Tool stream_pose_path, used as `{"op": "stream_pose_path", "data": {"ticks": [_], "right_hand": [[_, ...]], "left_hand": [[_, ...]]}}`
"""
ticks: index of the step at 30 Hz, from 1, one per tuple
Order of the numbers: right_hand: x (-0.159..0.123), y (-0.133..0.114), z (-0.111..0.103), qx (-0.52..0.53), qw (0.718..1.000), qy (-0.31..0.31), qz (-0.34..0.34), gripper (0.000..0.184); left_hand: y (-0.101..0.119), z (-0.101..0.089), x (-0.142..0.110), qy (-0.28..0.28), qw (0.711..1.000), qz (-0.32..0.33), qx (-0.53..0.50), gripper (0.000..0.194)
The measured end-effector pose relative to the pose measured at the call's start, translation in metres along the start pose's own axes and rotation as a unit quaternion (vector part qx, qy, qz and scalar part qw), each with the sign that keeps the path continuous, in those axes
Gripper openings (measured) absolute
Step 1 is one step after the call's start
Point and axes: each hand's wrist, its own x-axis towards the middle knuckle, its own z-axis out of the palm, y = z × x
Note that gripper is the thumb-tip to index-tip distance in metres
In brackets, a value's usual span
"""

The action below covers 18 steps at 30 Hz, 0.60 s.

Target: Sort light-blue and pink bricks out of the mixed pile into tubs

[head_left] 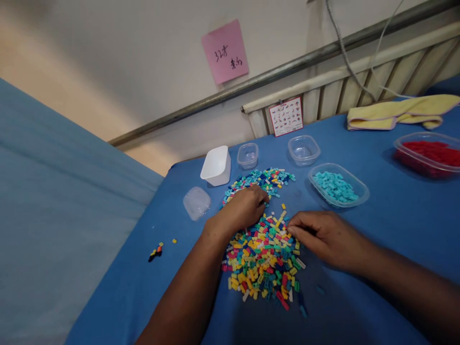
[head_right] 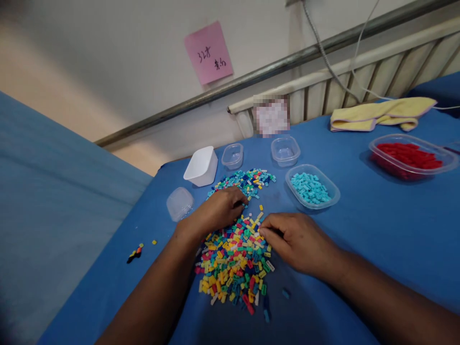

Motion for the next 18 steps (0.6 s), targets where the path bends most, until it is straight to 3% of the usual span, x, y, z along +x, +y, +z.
{"op": "stream_pose_path", "data": {"ticks": [13,18], "right_hand": [[0.001,0.001,0.001,-0.001,1.000,0.010,-0.005,0.027],[0.005,-0.001,0.000,-0.010,1.000,0.022,-0.011,0.023]], "left_hand": [[0.006,-0.008,-0.002,-0.042,0.998,0.018,0.044,0.020],[0.014,-0.024,0.009,-0.052,0.996,0.034,0.058,0.014]]}}
